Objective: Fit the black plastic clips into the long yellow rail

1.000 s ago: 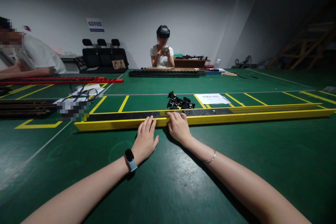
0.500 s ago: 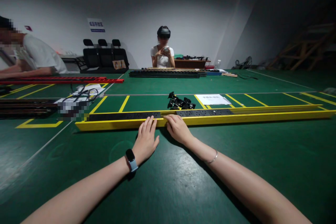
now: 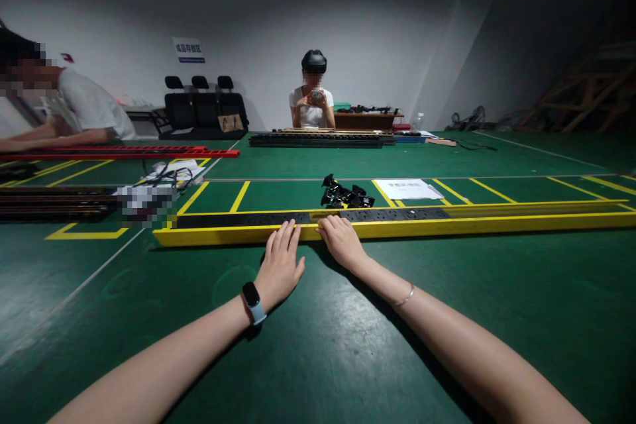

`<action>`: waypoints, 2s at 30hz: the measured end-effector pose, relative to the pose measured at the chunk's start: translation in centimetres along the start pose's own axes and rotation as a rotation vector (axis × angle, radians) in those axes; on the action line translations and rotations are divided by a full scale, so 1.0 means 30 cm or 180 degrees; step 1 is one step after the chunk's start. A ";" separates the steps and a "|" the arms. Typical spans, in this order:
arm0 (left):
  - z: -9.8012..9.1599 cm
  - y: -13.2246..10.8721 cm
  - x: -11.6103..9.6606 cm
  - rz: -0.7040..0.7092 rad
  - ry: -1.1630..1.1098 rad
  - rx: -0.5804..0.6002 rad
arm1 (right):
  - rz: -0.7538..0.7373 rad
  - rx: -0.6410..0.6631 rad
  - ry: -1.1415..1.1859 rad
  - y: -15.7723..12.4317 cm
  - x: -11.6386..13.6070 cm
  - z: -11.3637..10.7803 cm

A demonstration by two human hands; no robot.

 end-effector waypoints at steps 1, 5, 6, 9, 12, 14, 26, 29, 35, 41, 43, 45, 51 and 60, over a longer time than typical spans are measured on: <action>-0.002 -0.001 0.000 -0.0004 0.0013 -0.0005 | 0.0005 0.0000 0.0007 -0.006 -0.013 -0.004; -0.007 -0.002 -0.002 -0.0017 0.0068 -0.0036 | 0.0110 0.0008 0.0037 -0.037 -0.078 -0.024; -0.007 -0.002 -0.003 -0.0013 0.0080 -0.0039 | 0.0139 0.0009 0.0053 -0.044 -0.091 -0.030; -0.007 0.000 -0.005 0.0014 0.0103 -0.0020 | 0.0204 -0.0006 0.0150 -0.058 -0.104 -0.048; -0.004 0.002 -0.006 0.0031 0.0123 0.0013 | 0.0197 -0.0135 0.0354 -0.058 -0.080 -0.066; -0.002 0.003 -0.006 0.0046 0.0127 0.0007 | 0.0070 -0.0225 0.0544 -0.051 -0.053 -0.074; 0.014 0.004 0.000 0.0112 0.0050 -0.0044 | -0.0512 -0.0030 0.0863 -0.028 0.005 -0.052; 0.017 0.005 0.002 0.0135 0.0020 -0.0070 | -0.0362 -0.0179 0.0842 -0.020 -0.014 -0.054; 0.013 0.006 -0.001 0.0112 0.0034 -0.0005 | -0.0248 -0.0276 0.0772 -0.019 -0.027 -0.055; 0.014 0.004 -0.001 0.0096 0.0070 0.0009 | -0.0547 -0.0071 0.0792 -0.025 -0.007 -0.051; 0.016 0.004 0.000 0.0100 0.0050 -0.0014 | -0.0570 0.0004 0.0814 -0.025 -0.004 -0.048; 0.016 0.004 0.001 0.0101 0.0026 -0.0040 | -0.0533 0.0016 0.0826 -0.023 -0.002 -0.047; 0.012 0.004 0.001 0.0094 0.0018 -0.0024 | -0.0377 -0.0100 0.0769 -0.019 0.002 -0.050; 0.011 0.006 -0.002 0.0091 0.0000 -0.0032 | -0.0533 -0.0023 0.0851 -0.025 -0.002 -0.062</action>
Point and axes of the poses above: each hand's wrist, its own y-axis towards the middle knuckle, its own z-axis out of the palm, x = y × z, the point moved 2 cm from there along y, towards the middle knuckle, and after that the axes turned 6 degrees about y, right-handed, at the moved point
